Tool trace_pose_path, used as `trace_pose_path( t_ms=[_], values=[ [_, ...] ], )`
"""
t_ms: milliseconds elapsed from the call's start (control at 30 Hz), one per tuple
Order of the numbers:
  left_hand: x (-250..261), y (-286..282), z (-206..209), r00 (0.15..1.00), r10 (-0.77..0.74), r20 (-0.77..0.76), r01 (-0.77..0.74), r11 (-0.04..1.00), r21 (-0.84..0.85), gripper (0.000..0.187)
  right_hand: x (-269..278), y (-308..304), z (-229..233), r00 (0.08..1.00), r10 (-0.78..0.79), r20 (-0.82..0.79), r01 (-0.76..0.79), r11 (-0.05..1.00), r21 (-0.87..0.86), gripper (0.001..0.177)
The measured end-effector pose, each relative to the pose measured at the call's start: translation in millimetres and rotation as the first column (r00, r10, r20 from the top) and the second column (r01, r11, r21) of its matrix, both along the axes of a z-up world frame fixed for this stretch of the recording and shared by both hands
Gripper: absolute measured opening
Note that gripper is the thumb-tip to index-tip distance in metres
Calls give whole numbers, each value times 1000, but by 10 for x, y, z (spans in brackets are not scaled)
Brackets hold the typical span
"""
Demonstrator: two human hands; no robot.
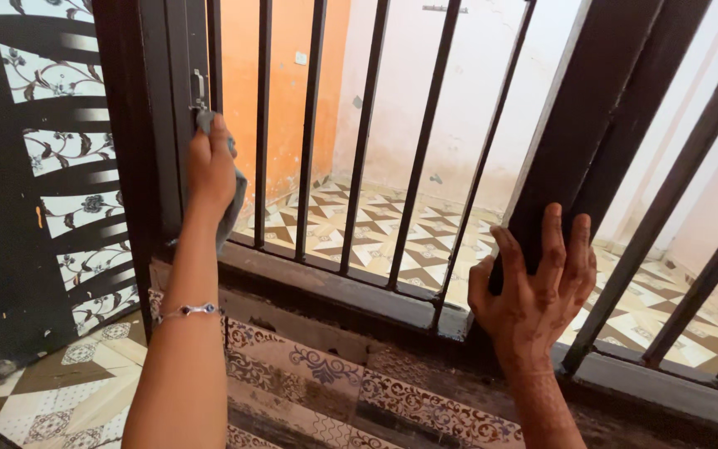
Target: The person wipes the bars and frame of a metal window grill using a cloth, reaching between the bars to clean different sides and parts of the frame.
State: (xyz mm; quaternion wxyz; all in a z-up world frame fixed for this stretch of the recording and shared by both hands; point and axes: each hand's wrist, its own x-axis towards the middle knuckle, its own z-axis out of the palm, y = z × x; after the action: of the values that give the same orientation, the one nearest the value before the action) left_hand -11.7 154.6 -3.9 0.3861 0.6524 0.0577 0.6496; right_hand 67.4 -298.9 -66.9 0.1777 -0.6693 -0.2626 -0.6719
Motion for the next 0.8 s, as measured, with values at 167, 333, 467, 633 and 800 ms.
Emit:
trace_pose_path(
  t_ms=[167,333,467,633,800],
  values=[
    [-9,-31,-288,999,-28,-20,27,999,-45,50,33,-15,12,999,32,14,-32,999,-5,36],
    [-83,-100,-532,998,29,-56,-31,999,-36,52,3,-19,8,999,46,14,-46,999,4,37],
    [-119,-133,-716,983,150,-109,-154,988,-29,51,-14,-19,-2,999,53,4,-53,999,2,35],
    [-143,-188,-758,964,216,-154,-211,976,42,51,-143,188,133,993,106,-46,-103,992,70,38],
    [-193,-282,-868,952,285,-107,-273,955,119,35,-583,1207,347,938,347,-15,-347,932,-106,54]
  ],
)
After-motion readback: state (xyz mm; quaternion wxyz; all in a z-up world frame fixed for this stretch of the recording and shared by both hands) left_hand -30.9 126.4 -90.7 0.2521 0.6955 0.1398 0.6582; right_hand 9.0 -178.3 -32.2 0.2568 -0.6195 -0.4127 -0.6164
